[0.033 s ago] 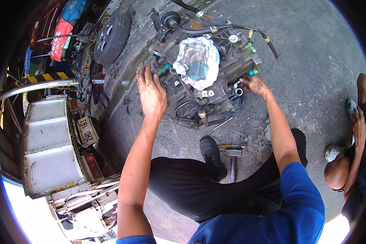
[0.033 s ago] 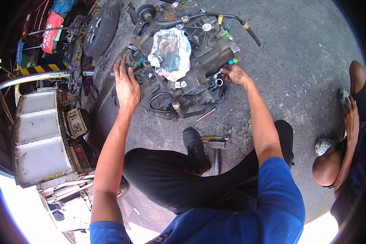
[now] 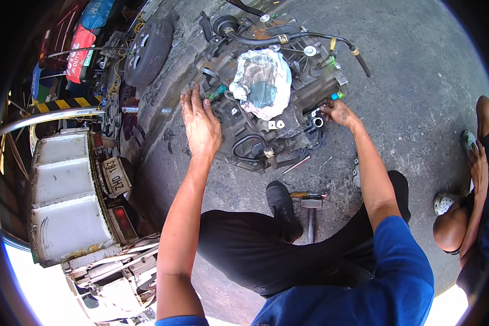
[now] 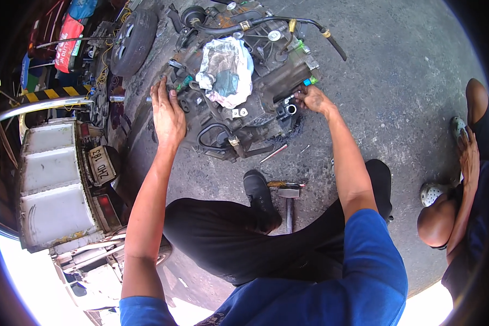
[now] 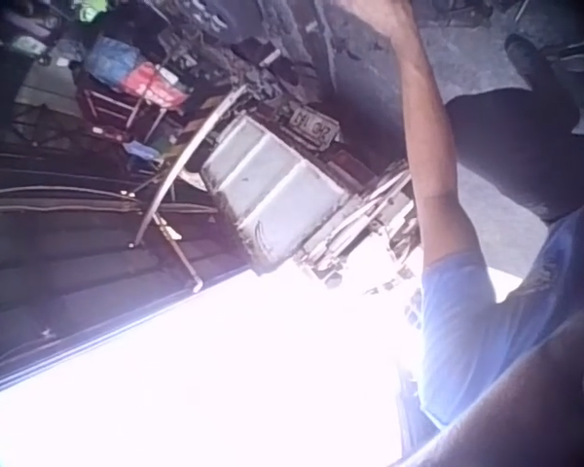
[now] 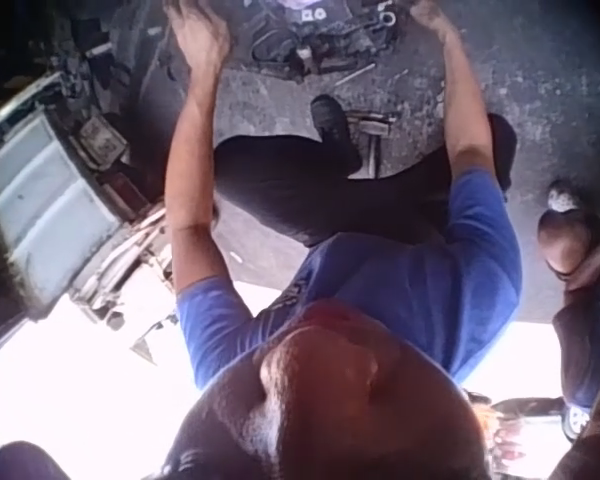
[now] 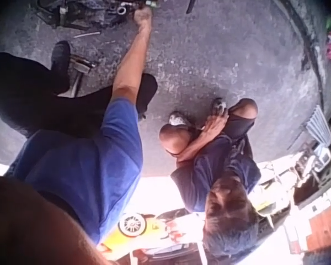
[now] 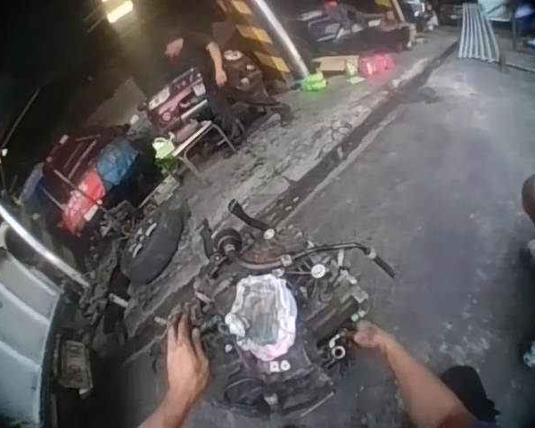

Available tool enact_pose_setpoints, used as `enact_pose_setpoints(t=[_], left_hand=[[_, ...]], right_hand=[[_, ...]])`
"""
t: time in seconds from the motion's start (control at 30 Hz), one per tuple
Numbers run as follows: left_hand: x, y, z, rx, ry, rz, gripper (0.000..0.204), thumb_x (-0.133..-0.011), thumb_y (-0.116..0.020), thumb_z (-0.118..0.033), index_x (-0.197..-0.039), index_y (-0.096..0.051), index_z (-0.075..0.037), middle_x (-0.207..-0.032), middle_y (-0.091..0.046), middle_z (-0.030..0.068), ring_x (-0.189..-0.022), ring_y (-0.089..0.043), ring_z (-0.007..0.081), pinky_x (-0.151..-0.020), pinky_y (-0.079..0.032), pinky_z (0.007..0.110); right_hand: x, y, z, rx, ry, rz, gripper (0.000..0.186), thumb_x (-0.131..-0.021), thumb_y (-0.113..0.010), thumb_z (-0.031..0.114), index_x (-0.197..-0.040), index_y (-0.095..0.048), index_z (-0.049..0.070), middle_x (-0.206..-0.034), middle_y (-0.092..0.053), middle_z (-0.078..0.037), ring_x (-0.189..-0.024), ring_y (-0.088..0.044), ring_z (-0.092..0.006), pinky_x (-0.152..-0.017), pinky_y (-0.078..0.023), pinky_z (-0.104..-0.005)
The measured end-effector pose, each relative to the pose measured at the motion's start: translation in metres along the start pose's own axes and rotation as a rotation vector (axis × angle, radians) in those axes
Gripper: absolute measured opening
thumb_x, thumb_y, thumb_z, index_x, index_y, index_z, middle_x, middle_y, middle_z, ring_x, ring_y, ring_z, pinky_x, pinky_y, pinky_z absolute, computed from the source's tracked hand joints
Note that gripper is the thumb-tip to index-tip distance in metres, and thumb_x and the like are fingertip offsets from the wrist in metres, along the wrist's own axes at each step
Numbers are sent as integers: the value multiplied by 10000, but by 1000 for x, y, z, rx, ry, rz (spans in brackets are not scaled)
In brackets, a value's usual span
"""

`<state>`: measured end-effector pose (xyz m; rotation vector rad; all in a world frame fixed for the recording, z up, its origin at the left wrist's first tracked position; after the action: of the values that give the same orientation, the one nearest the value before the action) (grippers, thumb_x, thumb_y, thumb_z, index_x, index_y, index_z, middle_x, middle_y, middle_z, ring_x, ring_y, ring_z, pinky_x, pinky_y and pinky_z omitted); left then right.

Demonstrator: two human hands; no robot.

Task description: Repairing or disassembling an engine/transmission unit on the ground.

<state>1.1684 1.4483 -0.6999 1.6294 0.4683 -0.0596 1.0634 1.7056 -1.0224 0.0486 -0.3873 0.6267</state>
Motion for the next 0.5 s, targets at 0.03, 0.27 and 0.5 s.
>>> enact_pose_setpoints(t=[0.03, 0.27, 0.5], left_hand=[[1, -2, 1, -15, 22, 29, 428, -1011, -376, -194, -1393, -401, -3, -1429, -383, 258, -1375, -290, 425, -1137, -261, 472], [0, -4, -1, -13, 9, 49, 423, -1012, -388, -197, -1388, -413, -5, -1433, -375, 261, -1379, -281, 429, -1135, -264, 473], [-1, -2, -3, -28, -10, 27, 430, -1012, -396, -209, -1392, -409, -9, -1431, -377, 263, -1382, -277, 427, -1133, -269, 471]], right_hand=[[-1, 1, 4, -24, 74, -8, 363, -941, -602, 351, -923, -609, -11, -677, -601, -63, -475, -534, -154, -484, -433, -289], [5, 3, -1, -21, -67, -43, 458, -928, -592, 450, -795, -642, 15, -640, -591, -49, -543, -547, -145, -516, -441, -309], [8, 6, 10, 10, -40, -43, 474, -937, -577, 455, -812, -649, 4, -641, -582, -45, -562, -553, -153, -525, -452, -312]])
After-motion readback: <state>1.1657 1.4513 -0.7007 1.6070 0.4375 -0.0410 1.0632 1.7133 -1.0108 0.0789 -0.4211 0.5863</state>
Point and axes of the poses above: each hand's wrist, its own x-axis away from the middle knuckle, its own y-axis out of the back of the hand, z = x × y, the point moved 6 cm from there along -x, towards the middle knuckle
